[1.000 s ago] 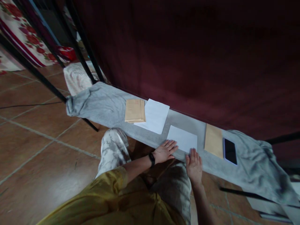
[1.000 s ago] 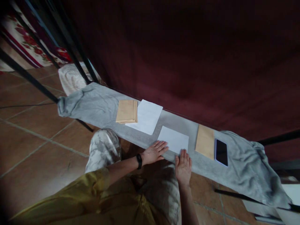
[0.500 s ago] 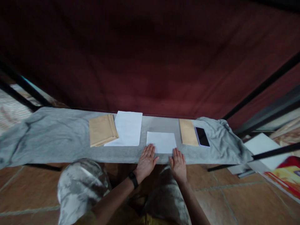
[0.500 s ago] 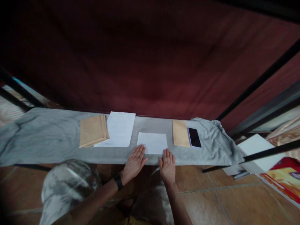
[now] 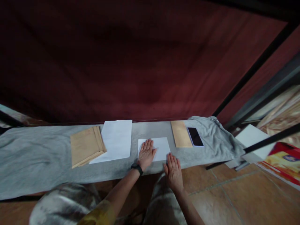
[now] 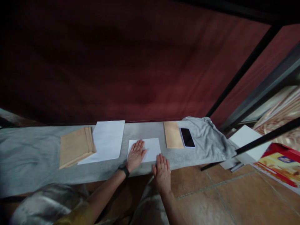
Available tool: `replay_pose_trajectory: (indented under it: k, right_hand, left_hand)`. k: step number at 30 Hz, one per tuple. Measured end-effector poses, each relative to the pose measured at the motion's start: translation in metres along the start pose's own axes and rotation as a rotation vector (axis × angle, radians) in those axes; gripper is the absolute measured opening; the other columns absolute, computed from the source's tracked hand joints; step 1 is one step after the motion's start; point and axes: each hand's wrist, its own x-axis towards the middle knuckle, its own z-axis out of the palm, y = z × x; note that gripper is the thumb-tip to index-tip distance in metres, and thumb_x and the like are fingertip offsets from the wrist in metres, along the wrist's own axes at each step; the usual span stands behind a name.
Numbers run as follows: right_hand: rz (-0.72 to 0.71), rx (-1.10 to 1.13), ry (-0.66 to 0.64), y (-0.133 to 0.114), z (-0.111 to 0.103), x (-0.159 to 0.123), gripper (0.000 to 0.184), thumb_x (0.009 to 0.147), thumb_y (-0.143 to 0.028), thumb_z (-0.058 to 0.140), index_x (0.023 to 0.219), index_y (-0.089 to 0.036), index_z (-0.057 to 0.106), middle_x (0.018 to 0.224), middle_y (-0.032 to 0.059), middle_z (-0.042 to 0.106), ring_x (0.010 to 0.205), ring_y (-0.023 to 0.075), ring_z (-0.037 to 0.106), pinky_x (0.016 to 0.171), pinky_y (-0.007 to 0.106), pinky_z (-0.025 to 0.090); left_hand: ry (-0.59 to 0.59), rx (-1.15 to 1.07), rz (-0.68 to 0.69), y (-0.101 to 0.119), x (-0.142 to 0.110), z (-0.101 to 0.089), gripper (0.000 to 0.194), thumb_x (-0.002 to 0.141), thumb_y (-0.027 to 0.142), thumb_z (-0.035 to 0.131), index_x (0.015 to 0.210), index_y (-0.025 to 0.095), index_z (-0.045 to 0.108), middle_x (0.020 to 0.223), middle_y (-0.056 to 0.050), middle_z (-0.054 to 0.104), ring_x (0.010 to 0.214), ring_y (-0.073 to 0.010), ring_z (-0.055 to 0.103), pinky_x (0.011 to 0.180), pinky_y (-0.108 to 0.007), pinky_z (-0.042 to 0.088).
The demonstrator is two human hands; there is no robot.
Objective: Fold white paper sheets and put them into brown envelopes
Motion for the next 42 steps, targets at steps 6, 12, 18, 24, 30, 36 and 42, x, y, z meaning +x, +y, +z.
replay_pose_trajectory:
  k: [6,12,18,24,30,36,42]
  right_hand:
    - [0.089,0.021,-0.074,-0.003,-0.008,0.011,0.049,0.104,-0.038,0.033,0.145,-0.016,0.048,0.145,0.0144,0.054,0.135,0.0305,0.047,0.116,0.056,0.025]
    - [0.127,0.090,-0.183,-0.019,-0.003,0.065,0.048,0.104,-0.034,0.029,0.138,-0.013,0.056,0.145,0.0128,0.054,0.136,0.0272,0.047,0.115,0.046,0.030]
    - [-0.018,0.151,-0.259,-0.043,0.027,0.115,0.045,0.104,-0.029,0.032,0.140,-0.014,0.053,0.147,0.0121,0.052,0.138,0.0218,0.044,0.116,0.043,0.031]
    - [-0.022,0.091,-0.211,-0.033,0.043,0.124,0.045,0.104,-0.033,0.033,0.143,-0.017,0.051,0.149,0.0105,0.050,0.139,0.0238,0.043,0.115,0.046,0.031]
    - [0.068,0.037,-0.142,-0.013,0.044,0.120,0.051,0.104,-0.037,0.030,0.146,-0.011,0.045,0.150,0.0153,0.046,0.141,0.0258,0.040,0.115,0.047,0.030]
    - [0.151,-0.021,-0.062,-0.002,0.041,0.108,0.053,0.104,-0.037,0.032,0.146,-0.006,0.044,0.150,0.0188,0.046,0.139,0.0285,0.043,0.114,0.047,0.031]
    - [0.190,-0.050,-0.027,0.003,0.034,0.086,0.055,0.103,-0.035,0.033,0.145,-0.003,0.043,0.150,0.0210,0.045,0.139,0.0301,0.043,0.114,0.047,0.031]
  left_hand:
    - [0.003,0.041,-0.056,-0.015,0.001,-0.003,0.059,0.101,0.043,0.028,0.152,0.014,0.035,0.159,-0.011,0.035,0.149,-0.0253,0.026,0.121,-0.045,0.024]
    - [0.026,0.056,-0.021,-0.013,0.000,-0.005,0.053,0.100,0.040,0.032,0.149,0.021,0.040,0.159,-0.009,0.036,0.149,-0.0270,0.027,0.120,-0.049,0.027]
    - [-0.016,0.078,0.017,-0.016,0.001,-0.008,0.053,0.097,0.023,0.035,0.150,0.018,0.040,0.159,-0.011,0.034,0.149,-0.0275,0.024,0.121,-0.049,0.025]
    - [-0.006,0.071,0.016,-0.018,0.001,-0.003,0.053,0.098,0.025,0.033,0.150,0.018,0.039,0.159,-0.011,0.035,0.150,-0.0274,0.024,0.120,-0.051,0.026]
    - [0.084,0.041,0.020,-0.020,0.000,0.001,0.054,0.099,0.035,0.034,0.152,0.024,0.036,0.156,-0.008,0.040,0.148,-0.0269,0.030,0.119,-0.052,0.029]
    - [0.073,0.060,0.015,-0.019,0.001,0.001,0.053,0.099,0.036,0.036,0.150,0.022,0.039,0.156,-0.009,0.041,0.147,-0.0276,0.032,0.119,-0.051,0.029]
    - [0.061,0.081,0.015,-0.018,0.001,-0.001,0.052,0.099,0.036,0.036,0.149,0.021,0.041,0.156,-0.010,0.041,0.147,-0.0278,0.032,0.119,-0.051,0.029]
